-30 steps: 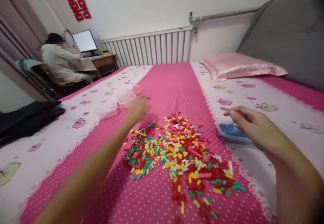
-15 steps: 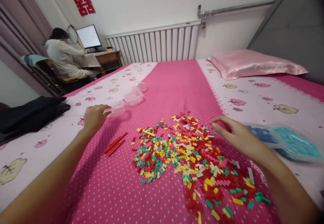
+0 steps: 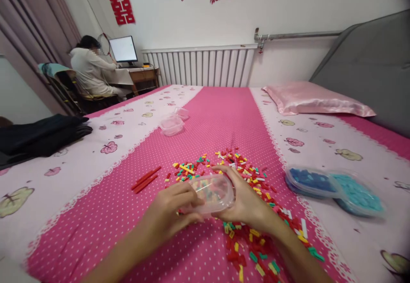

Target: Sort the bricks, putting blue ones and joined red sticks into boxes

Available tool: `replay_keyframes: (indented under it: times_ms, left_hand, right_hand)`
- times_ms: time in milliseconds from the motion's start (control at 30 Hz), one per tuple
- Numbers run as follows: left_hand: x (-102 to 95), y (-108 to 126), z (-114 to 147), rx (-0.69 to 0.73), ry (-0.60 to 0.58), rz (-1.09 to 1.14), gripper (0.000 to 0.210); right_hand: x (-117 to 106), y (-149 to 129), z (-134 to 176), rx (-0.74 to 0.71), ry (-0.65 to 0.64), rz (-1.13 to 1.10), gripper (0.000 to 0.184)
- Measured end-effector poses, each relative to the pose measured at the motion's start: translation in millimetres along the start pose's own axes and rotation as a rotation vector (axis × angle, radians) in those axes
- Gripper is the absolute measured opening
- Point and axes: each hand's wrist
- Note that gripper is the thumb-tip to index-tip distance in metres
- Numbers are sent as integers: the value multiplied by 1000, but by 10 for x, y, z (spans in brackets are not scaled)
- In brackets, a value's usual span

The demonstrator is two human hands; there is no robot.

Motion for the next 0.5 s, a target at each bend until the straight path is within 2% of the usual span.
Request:
replay_keyframes:
  times_ms: [100,233,300,400,500]
  left_hand:
    - [-130,-56,-13,-141,-38,160,13]
    - [-342,-244,-68,-340,34,197,17]
    - [-415,-463,-122,-449,154,107,24]
    - [-436,-930,-187,-529,359,-226,27]
    - [-354,-1385,-179,-583,407,-364,18]
  right_hand:
    - [-15,19,4,-2,-44,7,102]
    - [46,16,32,16,-90,-105,109]
    - [97,-7,63,36,-108,-95,116]
    - [201,-69,116,73,-187,-49,120]
    - [321,-117,148,99,-329,-14,110]
Point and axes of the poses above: each hand's wrist, its own z-axis away from the middle knuckle, its own x-axis out of the palm, y = z × x, and after that the axes turned 12 degrees about -z, right-handed
